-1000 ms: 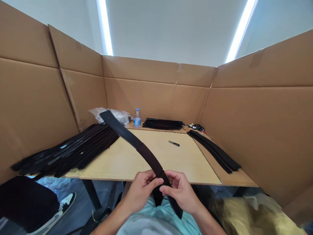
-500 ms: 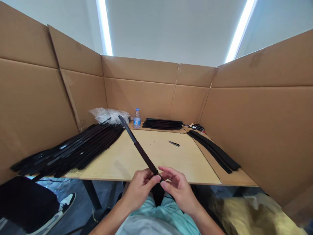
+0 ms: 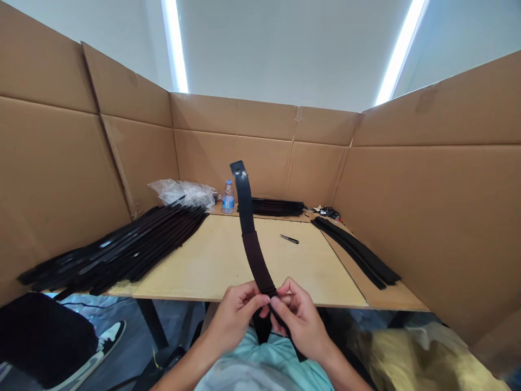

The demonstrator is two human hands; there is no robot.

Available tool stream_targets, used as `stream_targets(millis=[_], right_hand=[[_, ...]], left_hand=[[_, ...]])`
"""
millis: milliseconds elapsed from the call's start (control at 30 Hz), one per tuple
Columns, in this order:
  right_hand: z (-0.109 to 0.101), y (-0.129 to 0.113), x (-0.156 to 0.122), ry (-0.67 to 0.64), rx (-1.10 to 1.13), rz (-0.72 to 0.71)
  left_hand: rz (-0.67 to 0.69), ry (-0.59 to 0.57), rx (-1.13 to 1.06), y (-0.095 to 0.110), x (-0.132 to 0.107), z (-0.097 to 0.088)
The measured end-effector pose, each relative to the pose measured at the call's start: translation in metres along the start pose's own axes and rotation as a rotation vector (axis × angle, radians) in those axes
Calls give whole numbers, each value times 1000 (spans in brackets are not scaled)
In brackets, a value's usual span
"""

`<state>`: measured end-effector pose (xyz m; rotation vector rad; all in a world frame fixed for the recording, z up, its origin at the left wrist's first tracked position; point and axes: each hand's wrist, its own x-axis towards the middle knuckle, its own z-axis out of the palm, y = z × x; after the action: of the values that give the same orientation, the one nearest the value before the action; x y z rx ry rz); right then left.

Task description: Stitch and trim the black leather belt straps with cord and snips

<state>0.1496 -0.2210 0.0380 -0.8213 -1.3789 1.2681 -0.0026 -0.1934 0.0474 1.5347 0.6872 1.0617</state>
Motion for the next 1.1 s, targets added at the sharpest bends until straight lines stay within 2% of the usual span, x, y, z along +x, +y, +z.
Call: stream_targets(millis=[267,567,667,867,1000,1100], right_hand=[[1,0,2,66,-143,41],[2,-1,2,171,-394,16],[5,-6,1,138,-301,42],[6,-11,3,-52,71,109],[3,-7,4,-23,193,117],[0,-3,4,26,259,171]], left_hand=[[-23,-6,-75,4,-2,5],[12,128,49,4,-6,11],[27,184,80,7,-5,9],[4,324,108,12,3,-6],[-79,221,-61,8,5,-7],[-102,195,-97,7,4,-4]])
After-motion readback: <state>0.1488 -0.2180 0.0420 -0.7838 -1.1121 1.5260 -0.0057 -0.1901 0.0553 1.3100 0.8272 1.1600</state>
